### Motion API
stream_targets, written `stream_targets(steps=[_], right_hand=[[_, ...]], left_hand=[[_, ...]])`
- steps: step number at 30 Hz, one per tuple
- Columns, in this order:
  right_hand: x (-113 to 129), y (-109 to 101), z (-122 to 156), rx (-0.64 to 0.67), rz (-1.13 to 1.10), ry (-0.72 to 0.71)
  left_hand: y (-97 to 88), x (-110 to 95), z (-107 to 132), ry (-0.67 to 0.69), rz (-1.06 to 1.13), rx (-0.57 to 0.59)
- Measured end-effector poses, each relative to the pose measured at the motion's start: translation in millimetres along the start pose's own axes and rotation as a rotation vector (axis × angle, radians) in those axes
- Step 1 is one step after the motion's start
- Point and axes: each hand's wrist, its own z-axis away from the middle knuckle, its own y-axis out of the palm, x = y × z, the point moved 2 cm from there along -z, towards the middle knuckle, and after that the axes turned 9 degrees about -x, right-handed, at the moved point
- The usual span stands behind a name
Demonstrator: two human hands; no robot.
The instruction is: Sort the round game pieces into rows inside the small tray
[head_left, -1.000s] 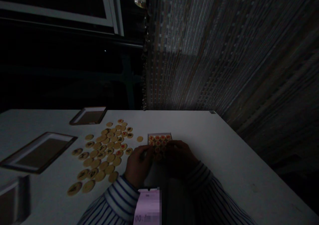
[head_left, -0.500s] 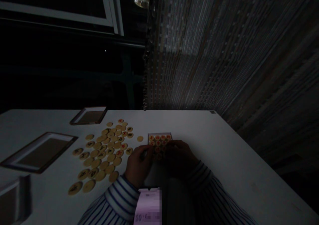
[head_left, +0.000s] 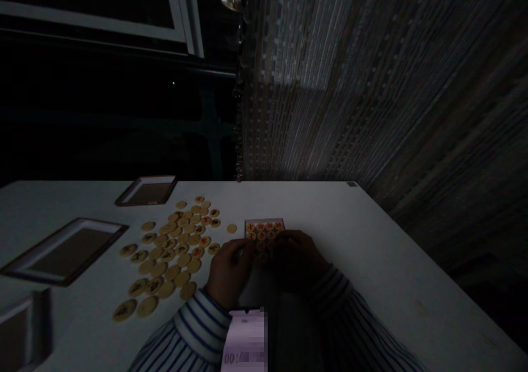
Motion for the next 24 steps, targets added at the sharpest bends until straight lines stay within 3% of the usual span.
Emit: stream_targets(steps=[4, 12, 16, 24], right_hand=[[-7, -5, 0, -0.121, -0.010, 0.016], [-11, -22, -7, -0.121, 0.100, 0.202], [-15, -20, -4, -0.137, 0.116, 0.281], [-23, -13, -1, -0.194, 0.105, 0.288]], left_hand=[[-1.2, -1, 0, -0.005, -0.006, -0.002], [-1.9, -2, 1, -0.015, 0.013, -0.017], [-2.6, -3, 0, -0.012, 0.015, -0.028], [-4.8, -1, 1, -0.011, 0.007, -0.051]])
